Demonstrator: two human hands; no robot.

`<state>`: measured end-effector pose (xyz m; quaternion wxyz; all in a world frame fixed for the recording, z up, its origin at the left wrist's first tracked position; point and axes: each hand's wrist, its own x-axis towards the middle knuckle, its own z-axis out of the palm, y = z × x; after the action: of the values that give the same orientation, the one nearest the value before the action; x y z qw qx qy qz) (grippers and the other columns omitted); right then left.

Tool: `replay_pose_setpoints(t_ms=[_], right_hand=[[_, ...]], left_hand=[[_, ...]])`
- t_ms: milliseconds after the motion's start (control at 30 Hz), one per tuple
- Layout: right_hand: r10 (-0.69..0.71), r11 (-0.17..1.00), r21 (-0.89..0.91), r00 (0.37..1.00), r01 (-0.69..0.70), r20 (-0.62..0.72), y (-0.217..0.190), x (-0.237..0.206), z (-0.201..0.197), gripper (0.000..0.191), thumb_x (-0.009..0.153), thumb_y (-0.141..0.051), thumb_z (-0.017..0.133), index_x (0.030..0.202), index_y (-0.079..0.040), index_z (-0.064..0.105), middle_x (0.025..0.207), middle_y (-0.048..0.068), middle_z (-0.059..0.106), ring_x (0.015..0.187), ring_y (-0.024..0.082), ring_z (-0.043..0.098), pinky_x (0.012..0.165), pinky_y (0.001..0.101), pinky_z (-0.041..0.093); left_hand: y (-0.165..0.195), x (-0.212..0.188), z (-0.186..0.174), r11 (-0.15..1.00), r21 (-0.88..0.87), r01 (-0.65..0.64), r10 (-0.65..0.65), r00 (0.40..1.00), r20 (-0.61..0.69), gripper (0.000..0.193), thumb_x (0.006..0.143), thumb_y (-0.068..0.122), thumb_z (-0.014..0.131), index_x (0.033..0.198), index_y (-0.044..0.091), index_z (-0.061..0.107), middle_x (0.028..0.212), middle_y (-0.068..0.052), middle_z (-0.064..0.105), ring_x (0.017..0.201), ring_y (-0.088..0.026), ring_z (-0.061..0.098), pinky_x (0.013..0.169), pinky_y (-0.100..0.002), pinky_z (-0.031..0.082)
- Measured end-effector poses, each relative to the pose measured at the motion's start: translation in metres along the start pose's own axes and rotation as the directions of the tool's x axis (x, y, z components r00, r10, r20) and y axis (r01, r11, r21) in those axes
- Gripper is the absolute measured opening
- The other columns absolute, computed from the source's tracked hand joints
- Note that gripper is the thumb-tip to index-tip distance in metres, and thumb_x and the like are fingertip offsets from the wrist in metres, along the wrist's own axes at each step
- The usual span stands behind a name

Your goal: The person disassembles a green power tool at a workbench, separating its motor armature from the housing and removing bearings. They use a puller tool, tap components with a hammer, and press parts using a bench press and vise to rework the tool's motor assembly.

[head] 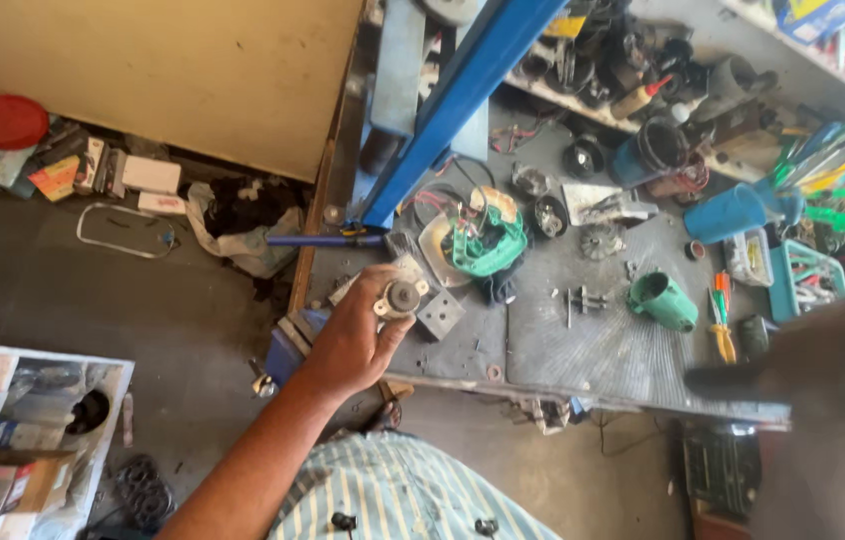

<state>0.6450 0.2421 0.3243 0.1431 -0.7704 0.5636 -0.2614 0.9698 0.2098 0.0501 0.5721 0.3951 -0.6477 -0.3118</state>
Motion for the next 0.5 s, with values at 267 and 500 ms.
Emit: replay_pose_setpoints(t_ms=[267, 500], right_hand=[[0.395, 0.851, -0.517, 0.763, -0.095, 0.512, -0.061, 0.028, 0.129, 0.038, 0.102, -0.041, 0.062, 0.124, -0.012, 0.05, 0.068, 0.011, 0.064, 0.053, 0.027, 0.06, 0.055, 0.0403, 0.047], [0.255, 0.818, 0.365, 0.849, -0.445, 0.463, -0.025, 0.005, 0.084, 0.027, 0.1, -0.031, 0.059, 0.105, -0.004, 0.056, 0.067, 0.003, 0.056, 0.051, 0.012, 0.05, 0.044, 0.03, 0.042]], left_hand=[[0.007, 0.001, 0.002, 1.0, 0.012, 0.018, -0.018, 1.0, 0.017, 0.052, 0.104, 0.033, 0.06, 0.141, 0.0, 0.044, 0.133, -0.022, 0.057, 0.125, -0.037, 0.06, 0.109, -0.043, 0.048], [0.026, 0.011, 0.004, 0.999, 0.018, -0.043, 0.044, 0.998, -0.035, 0.052, 0.104, 0.031, 0.064, 0.142, 0.001, 0.044, 0.136, -0.023, 0.056, 0.129, -0.037, 0.058, 0.109, -0.046, 0.047]])
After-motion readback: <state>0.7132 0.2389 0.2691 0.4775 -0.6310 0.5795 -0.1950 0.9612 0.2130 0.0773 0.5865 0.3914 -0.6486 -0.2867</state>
